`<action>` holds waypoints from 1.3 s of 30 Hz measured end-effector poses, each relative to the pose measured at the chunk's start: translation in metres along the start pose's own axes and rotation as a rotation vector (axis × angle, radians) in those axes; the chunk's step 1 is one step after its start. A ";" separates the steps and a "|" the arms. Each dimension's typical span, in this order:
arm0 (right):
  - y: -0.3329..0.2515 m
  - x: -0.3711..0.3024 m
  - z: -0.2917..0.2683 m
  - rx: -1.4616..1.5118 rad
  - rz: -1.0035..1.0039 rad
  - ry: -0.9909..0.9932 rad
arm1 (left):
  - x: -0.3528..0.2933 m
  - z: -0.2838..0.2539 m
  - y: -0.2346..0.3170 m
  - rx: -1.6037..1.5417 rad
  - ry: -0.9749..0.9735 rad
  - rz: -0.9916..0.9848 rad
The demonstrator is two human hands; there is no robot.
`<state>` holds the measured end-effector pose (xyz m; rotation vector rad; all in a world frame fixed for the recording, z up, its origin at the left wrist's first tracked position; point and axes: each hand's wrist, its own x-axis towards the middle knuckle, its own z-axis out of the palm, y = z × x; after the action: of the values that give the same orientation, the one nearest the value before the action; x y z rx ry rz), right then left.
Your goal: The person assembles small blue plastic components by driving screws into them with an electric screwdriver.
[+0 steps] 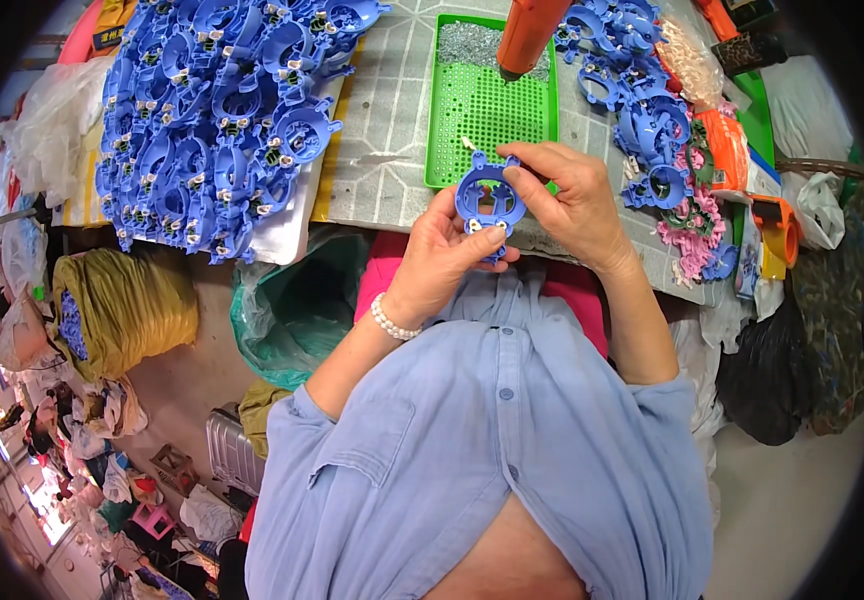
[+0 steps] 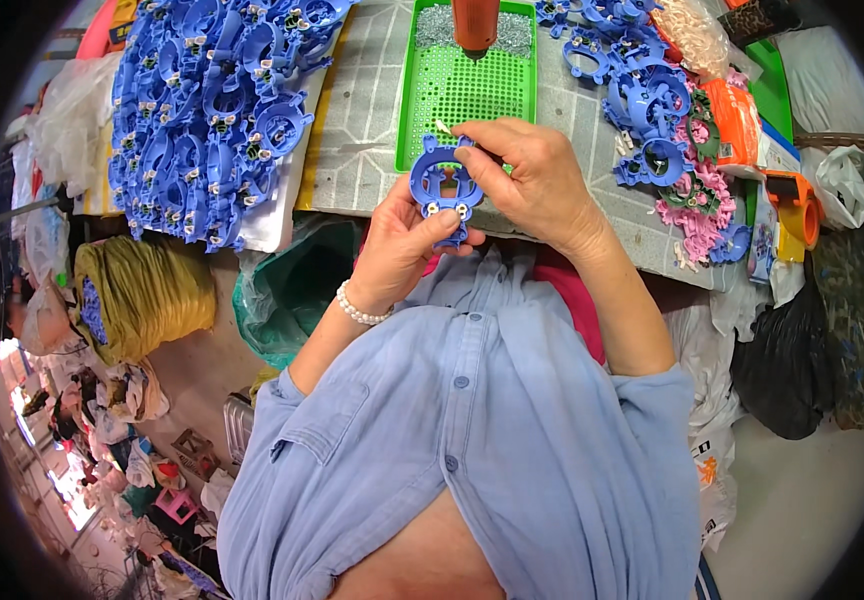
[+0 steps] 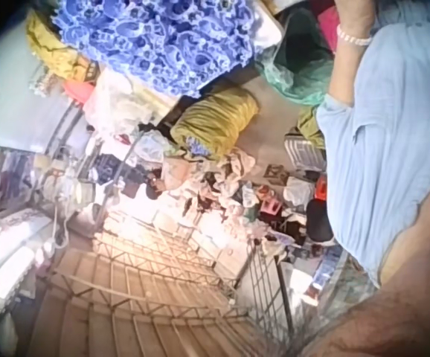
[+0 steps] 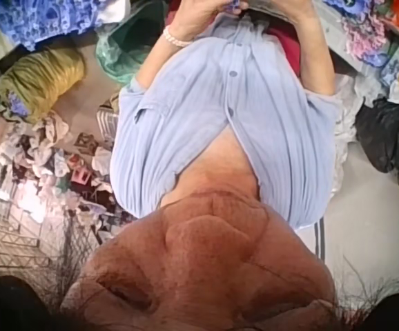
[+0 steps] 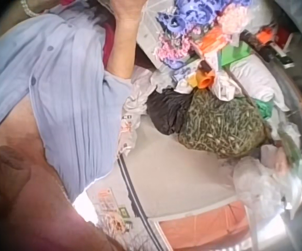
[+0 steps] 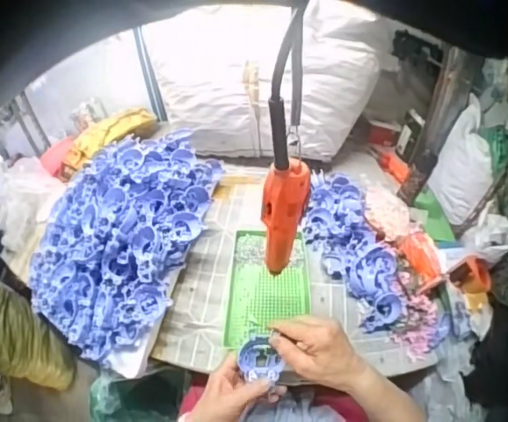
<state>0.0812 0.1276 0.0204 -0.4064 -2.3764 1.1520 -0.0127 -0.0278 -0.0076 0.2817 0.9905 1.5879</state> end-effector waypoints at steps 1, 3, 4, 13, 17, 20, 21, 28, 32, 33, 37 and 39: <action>0.000 0.000 0.000 -0.001 -0.007 -0.004 | 0.000 -0.001 -0.001 -0.001 -0.001 0.000; -0.001 0.000 0.000 -0.008 -0.005 -0.027 | 0.001 -0.003 -0.003 0.037 -0.004 0.010; -0.001 0.000 -0.001 -0.016 -0.005 -0.048 | 0.001 -0.003 -0.003 0.036 -0.006 0.012; 0.038 0.018 -0.017 0.015 0.210 0.128 | -0.015 -0.035 0.024 0.057 0.256 0.235; 0.041 0.026 0.015 -0.258 -0.043 0.006 | -0.017 -0.038 0.025 0.047 0.271 0.249; 0.044 0.030 0.036 -0.417 -0.072 -0.082 | -0.016 -0.034 0.018 0.065 0.261 0.229; 0.045 0.032 0.041 -0.480 -0.032 -0.128 | -0.016 -0.032 0.017 0.068 0.266 0.228; 0.053 0.026 0.038 -0.432 -0.018 -0.043 | -0.017 -0.024 0.016 0.045 0.273 0.211; 0.034 0.007 -0.008 -0.401 0.115 0.133 | -0.015 -0.025 0.021 -0.050 0.221 0.141; 0.037 0.000 -0.020 -0.482 0.139 0.159 | -0.013 -0.027 0.019 -0.075 0.197 0.138; 0.047 -0.020 -0.060 -0.901 0.064 0.308 | -0.008 -0.026 0.016 -0.144 0.149 0.128; 0.045 -0.014 -0.063 -0.950 0.007 0.380 | -0.006 -0.022 0.017 -0.049 0.170 0.108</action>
<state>0.1291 0.1895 0.0145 -0.8367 -2.4045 -0.1436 -0.0372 -0.0415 -0.0070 0.1712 1.0798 1.7545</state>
